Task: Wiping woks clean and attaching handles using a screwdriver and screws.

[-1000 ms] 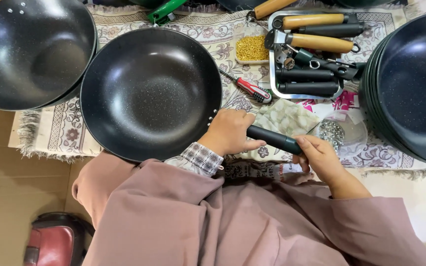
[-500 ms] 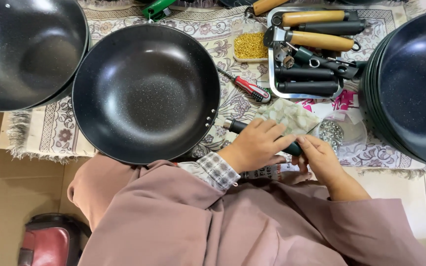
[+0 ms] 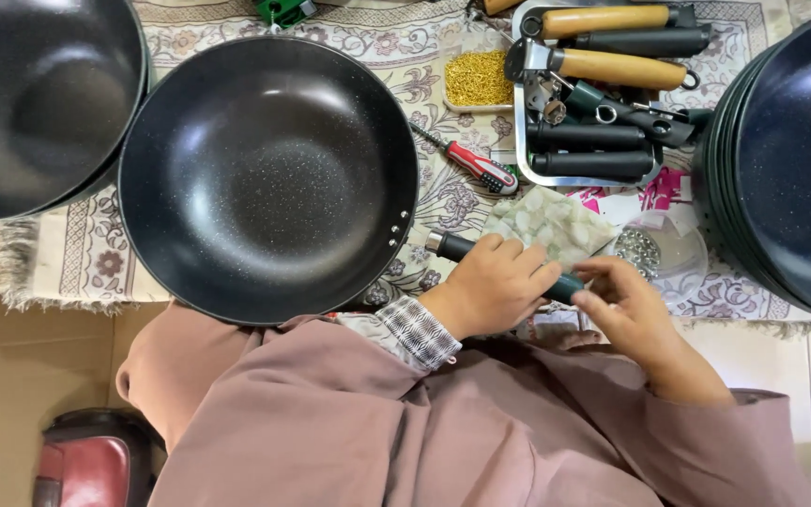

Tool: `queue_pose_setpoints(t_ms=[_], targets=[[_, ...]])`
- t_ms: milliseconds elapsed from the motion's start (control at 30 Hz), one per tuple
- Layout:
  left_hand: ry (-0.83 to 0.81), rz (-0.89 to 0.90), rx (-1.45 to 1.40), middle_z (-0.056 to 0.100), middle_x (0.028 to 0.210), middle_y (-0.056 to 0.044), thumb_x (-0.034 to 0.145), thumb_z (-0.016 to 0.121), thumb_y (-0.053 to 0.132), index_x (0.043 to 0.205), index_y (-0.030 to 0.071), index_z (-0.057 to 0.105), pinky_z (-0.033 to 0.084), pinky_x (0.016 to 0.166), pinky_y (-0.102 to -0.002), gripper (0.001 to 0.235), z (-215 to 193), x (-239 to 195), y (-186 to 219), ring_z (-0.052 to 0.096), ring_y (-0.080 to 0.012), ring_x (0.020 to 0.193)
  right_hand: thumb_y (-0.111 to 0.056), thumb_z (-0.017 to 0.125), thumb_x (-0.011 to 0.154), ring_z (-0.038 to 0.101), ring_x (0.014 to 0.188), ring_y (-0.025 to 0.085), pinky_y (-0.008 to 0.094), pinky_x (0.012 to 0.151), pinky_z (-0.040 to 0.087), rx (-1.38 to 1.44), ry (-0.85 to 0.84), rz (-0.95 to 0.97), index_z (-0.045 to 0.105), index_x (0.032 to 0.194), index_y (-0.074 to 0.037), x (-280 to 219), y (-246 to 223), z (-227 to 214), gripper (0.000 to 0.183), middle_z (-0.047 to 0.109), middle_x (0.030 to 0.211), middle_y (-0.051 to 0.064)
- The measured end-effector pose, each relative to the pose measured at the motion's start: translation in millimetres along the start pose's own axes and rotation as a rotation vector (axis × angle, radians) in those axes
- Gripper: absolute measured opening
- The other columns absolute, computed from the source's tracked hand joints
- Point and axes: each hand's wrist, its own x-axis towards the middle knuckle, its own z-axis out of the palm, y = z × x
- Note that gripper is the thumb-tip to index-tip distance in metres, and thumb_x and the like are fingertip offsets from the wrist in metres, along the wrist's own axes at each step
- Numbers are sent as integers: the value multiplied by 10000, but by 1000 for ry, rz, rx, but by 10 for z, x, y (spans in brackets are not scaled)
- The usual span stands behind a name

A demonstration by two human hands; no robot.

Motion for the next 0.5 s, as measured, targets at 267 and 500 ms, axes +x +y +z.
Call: queue_pose_setpoints(t_ms=[267, 500], targets=[[-163, -121, -145, 575, 923, -72, 794, 760, 287, 1030, 93, 606, 398, 738, -386, 342, -523, 267, 48, 549, -257, 742, 8, 784, 777, 607, 826, 186, 277, 738, 516, -227, 4, -210, 695, 1020, 18, -69, -622, -175, 259, 681, 1048, 107], [-95, -17, -56, 521, 857, -61, 826, 667, 420, 1098, 79, 648, 458, 680, -438, 437, -235, 134, -17, 568, -281, 693, 5, 749, 863, 661, 768, 186, 299, 564, 563, 103, 38, -121, 767, 945, 13, -85, -209, -63, 84, 739, 910, 152]])
